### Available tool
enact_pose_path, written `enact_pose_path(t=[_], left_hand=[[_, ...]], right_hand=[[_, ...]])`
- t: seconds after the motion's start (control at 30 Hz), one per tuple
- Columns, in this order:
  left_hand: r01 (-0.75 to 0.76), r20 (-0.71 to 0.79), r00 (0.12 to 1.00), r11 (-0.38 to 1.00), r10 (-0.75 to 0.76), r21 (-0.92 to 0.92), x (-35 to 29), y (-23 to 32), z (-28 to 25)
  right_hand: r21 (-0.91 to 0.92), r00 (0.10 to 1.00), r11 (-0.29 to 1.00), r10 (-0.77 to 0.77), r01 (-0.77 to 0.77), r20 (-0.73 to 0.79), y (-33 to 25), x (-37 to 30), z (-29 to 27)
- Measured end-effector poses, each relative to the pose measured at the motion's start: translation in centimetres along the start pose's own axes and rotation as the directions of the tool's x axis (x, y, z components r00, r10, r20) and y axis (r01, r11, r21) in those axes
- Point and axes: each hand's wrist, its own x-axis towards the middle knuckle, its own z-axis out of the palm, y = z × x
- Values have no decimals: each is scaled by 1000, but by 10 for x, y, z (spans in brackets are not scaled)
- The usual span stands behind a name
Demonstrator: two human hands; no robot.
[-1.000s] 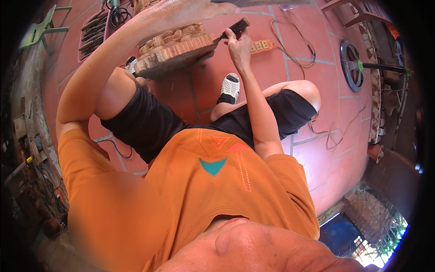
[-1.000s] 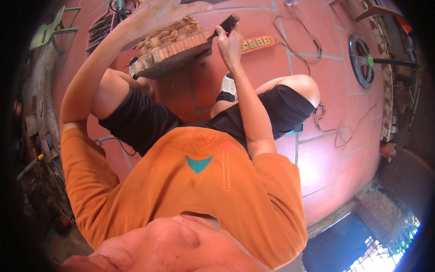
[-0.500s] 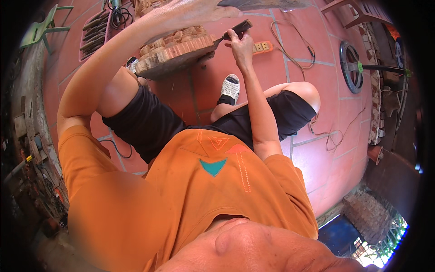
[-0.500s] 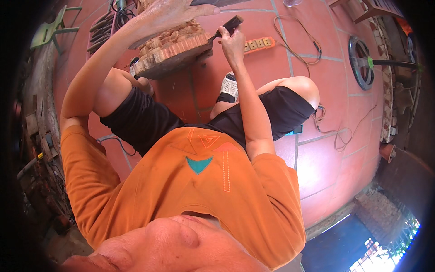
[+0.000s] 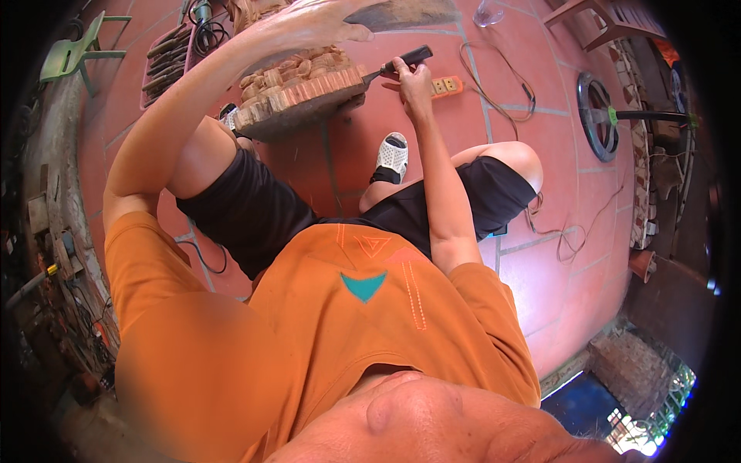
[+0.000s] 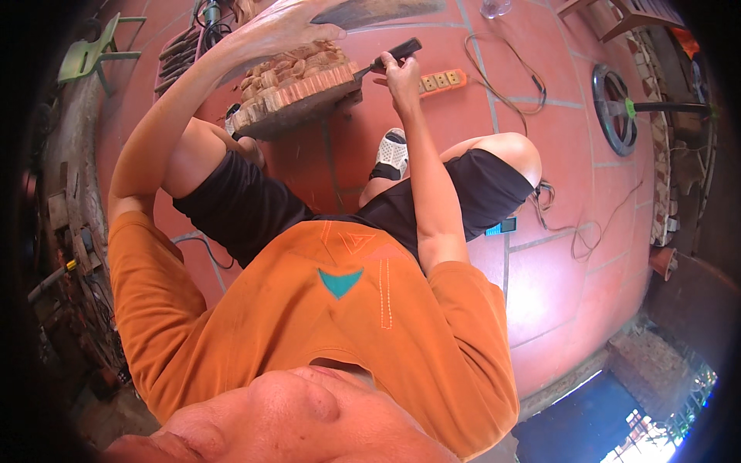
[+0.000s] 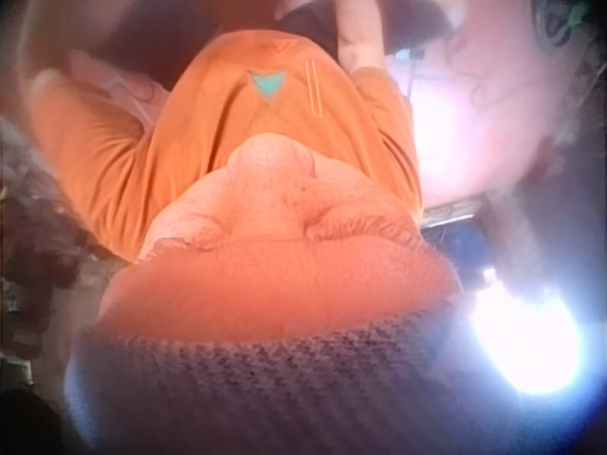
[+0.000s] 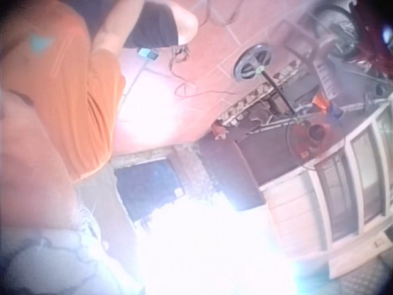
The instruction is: The person carves a wooden block using a chisel and mallet, repeatedly striking the chisel to shape the wood. The person adjusts the chisel position and continues carving throughout the clip.
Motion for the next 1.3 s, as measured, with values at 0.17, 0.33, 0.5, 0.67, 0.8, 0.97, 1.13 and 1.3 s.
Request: enact_pose_path(t=[0.17, 0.33, 0.5, 0.67, 0.8, 0.97, 1.13, 1.3], left_hand=[[167, 115, 979, 986, -166, -4, 0, 12, -12], [-88, -88, 993, 994, 82, -67, -3, 14, -4], [-107, -61, 993, 989, 102, -103, 3, 22, 4], [171, 353, 913, 978, -203, 118, 10, 37, -12], [55, 168, 984, 998, -55, 4, 3, -1, 6], [134, 62, 990, 985, -127, -107, -2, -3, -7], [73, -165, 979, 966, -116, -247, -16, -20, -13], [396, 43, 864, 623, -502, -674, -21, 12, -42]], right_hand=[[-227, 972, 947, -235, 228, -3, -2, -11, 14], [-162, 978, 967, -205, 197, -34, -1, -9, 16], [-244, 976, 948, -218, 206, -21, 1, -7, 12], [-180, 989, 976, -132, 118, -66, -3, -11, 12], [-93, 1000, 996, 1, -2, -11, 3, 4, 0], [47, 990, 989, 142, -142, -2, 8, 9, -12], [-41, 996, 995, -87, 87, -4, -5, 0, 13], [-41, 994, 995, -90, 88, -57, 0, -1, -2]])
